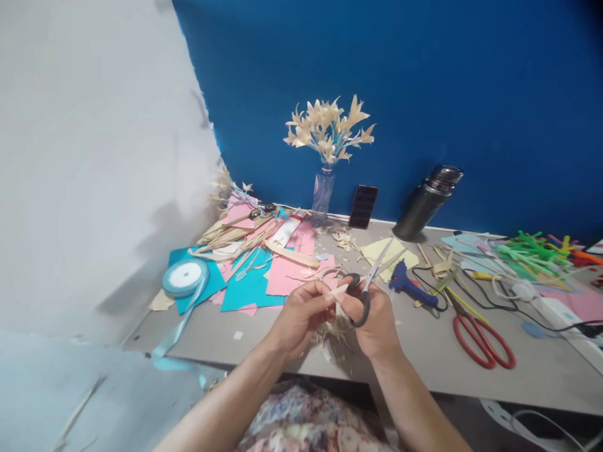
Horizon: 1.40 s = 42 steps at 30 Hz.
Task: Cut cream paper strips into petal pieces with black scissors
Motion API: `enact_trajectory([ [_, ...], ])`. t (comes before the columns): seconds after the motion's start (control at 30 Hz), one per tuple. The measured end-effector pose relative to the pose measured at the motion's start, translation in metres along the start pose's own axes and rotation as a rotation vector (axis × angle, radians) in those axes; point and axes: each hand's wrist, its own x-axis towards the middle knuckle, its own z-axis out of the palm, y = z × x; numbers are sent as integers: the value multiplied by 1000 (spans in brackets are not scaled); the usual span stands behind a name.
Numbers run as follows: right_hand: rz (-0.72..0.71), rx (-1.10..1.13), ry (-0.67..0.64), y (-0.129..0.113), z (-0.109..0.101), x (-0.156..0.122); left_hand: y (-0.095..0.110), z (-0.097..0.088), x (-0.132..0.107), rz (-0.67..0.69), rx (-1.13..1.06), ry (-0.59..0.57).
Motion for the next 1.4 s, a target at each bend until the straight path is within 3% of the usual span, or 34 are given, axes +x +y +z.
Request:
enact_trajectory([
  [0.2,10,148,-58,4,2,4,-3,-1,5,-11,-133,7],
  [0.33,12,52,-29,7,4,4,-13,1,9,2,-253,37],
  [0.5,70,-40,55,7,-2,9,-12,0,11,-39,-141,31],
  [0.67,176,45,-123,7,-12,19,2,-4,13,-32,93,-2],
  [0.73,189,56,-135,8,-14,20,5,-5,15,-14,156,12],
  [0.97,158,-19,-113,15,-13,13,-1,-4,14,-35,31,137],
  [1.2,203,-1,-92,10,-8,10,5,-3,12,-48,39,79],
  [1.3,191,-45,-150,10,-9,6,12,-5,13,-35,35,114],
  [1.4,198,-109,-322,14,-12,-2,18,-6,13,3,14,163],
])
